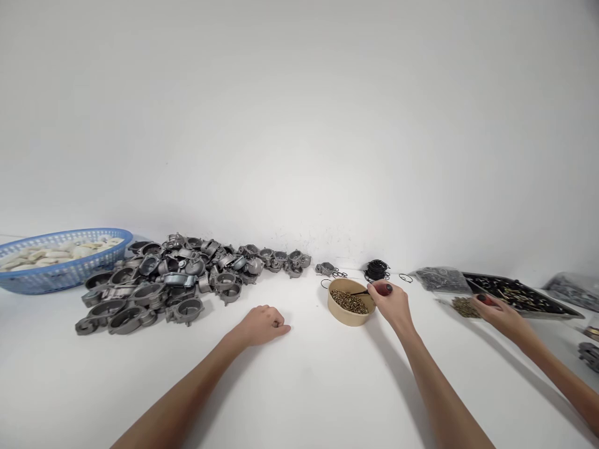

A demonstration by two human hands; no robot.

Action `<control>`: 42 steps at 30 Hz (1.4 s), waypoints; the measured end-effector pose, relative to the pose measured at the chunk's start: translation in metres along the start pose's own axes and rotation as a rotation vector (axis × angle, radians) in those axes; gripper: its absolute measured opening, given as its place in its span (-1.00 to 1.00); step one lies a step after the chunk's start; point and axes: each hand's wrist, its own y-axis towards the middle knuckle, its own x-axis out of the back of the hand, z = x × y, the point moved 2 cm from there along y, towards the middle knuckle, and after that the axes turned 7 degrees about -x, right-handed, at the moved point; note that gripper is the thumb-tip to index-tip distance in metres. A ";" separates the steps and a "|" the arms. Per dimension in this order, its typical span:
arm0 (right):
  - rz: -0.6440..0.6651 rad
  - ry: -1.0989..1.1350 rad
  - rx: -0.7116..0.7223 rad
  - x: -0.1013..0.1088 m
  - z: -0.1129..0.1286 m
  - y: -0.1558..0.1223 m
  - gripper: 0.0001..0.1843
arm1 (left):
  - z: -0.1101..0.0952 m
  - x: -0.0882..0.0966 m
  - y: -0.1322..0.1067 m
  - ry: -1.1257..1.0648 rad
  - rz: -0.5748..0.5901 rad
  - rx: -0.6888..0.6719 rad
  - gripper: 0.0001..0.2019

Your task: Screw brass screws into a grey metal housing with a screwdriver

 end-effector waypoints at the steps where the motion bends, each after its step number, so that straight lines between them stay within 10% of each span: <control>1: 0.003 -0.001 0.000 -0.001 -0.001 0.001 -0.74 | 0.000 0.000 0.000 -0.001 0.001 0.000 -0.54; 42: 0.066 0.337 -0.204 -0.003 -0.005 0.002 -0.69 | 0.001 0.000 0.000 -0.015 -0.022 -0.011 -0.54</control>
